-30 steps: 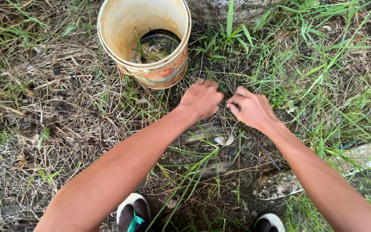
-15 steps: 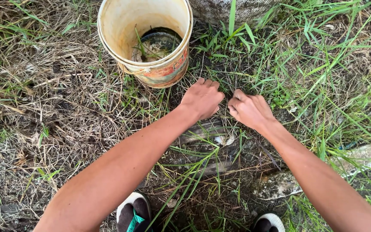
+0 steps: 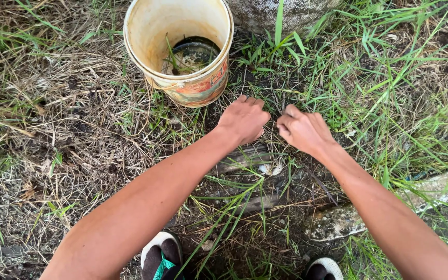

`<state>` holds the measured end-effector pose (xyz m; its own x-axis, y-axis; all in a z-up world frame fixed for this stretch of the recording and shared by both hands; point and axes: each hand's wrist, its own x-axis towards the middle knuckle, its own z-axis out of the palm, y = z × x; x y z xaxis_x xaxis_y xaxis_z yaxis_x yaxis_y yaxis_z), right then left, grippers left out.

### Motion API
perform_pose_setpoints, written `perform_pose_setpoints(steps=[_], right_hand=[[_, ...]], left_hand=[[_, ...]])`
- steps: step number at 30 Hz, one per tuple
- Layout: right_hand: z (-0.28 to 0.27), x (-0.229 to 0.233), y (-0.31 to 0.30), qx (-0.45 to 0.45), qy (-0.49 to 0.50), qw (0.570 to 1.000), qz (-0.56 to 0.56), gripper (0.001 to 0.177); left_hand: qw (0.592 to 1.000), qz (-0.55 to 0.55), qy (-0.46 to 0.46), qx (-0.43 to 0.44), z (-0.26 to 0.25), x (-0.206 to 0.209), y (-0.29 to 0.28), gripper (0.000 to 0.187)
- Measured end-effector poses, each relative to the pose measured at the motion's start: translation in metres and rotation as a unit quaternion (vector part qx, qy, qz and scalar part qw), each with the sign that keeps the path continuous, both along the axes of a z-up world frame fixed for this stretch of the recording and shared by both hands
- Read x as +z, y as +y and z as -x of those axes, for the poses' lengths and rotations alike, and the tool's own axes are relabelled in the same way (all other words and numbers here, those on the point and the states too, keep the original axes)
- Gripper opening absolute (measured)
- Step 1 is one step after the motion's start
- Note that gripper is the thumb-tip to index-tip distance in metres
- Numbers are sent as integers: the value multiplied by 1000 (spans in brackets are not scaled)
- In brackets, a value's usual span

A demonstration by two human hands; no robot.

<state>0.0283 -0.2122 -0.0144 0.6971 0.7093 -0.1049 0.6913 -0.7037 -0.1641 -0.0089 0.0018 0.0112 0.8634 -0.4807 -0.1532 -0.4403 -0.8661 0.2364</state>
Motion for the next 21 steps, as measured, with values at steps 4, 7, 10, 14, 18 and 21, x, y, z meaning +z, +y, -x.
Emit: perform_pose_setpoints(steps=[4,7,10,14,18,21], right_hand=[[4,15,-3,-1,-21,998,-60,15],[6,32,0,-6,-45,995,-89,13],[8,50,3,-18,-47,992,-118,13],[10,79,9,-56,-45,980,-185,12],[8,108,11,-125,8,952,-278,11],[5,121,11,-157,46,942,-292,10]], left_hand=[[1000,20,-7,1,3,14,0,24],[999,31,-23,3,3,19,0,26],[997,27,-71,7,3,26,2,22],[990,103,-88,43,1,51,5,26],[961,182,-209,28,2,81,9,24],[936,218,-276,16,1,89,13,24]])
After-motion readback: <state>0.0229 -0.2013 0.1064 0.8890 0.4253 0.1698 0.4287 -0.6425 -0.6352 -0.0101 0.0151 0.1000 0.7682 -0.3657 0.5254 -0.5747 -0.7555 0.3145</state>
